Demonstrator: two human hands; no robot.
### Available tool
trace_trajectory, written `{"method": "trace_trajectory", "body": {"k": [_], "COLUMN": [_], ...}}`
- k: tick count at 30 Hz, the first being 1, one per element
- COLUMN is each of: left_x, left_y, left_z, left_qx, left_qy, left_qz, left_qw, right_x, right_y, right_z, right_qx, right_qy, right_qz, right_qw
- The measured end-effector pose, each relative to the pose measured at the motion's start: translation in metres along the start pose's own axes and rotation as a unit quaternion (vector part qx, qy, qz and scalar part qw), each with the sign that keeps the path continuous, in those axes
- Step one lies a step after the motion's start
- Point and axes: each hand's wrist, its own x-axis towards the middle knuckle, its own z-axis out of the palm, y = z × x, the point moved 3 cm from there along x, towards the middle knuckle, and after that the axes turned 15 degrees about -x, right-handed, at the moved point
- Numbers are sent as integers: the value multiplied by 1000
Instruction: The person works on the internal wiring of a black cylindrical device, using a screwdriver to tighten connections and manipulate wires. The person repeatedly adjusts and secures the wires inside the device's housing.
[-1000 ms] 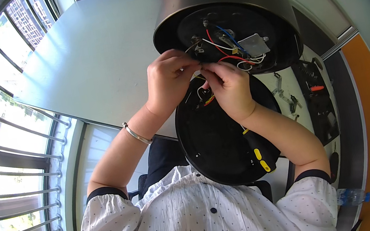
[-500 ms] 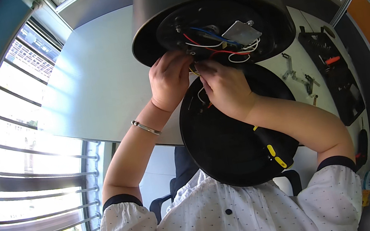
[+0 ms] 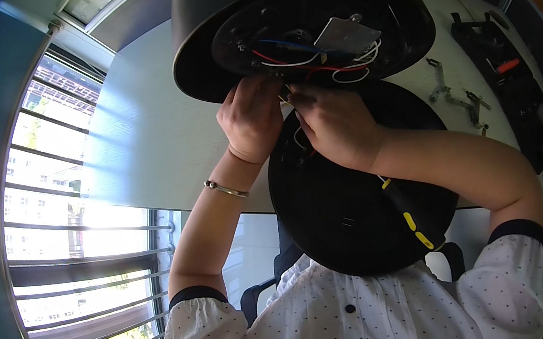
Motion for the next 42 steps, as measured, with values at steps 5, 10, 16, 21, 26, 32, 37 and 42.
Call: {"method": "trace_trajectory", "body": {"k": [5, 10, 16, 21, 26, 32, 37, 42], "left_x": [0, -6, -8, -7, -13, -11, -9, -13], "left_y": [1, -5, -9, -9, -15, -16, -17, -23], "left_z": [1, 2, -1, -2, 3, 4, 4, 6], "left_qx": [10, -17, -26, -63, -170, -214, -187, -245], "left_qy": [1, 32, 51, 63, 70, 57, 44, 46], "left_qz": [-6, -55, -157, -237, -317, -299, -224, -333], "left_qw": [1000, 998, 986, 967, 930, 928, 955, 909], "right_x": [0, 1, 1, 3, 13, 21, 24, 27], "right_y": [0, 1, 1, 4, 10, 18, 14, 16], "right_z": [-1, 0, 2, 3, 10, 24, 17, 16], "right_qx": [7, 13, 28, 135, 181, 214, 268, 195], "right_qy": [-10, -18, -23, 10, 40, 58, 112, 106], "right_qz": [-8, -13, -13, 40, 74, 86, 100, 67], "right_qw": [1000, 1000, 999, 990, 980, 971, 952, 973]}}
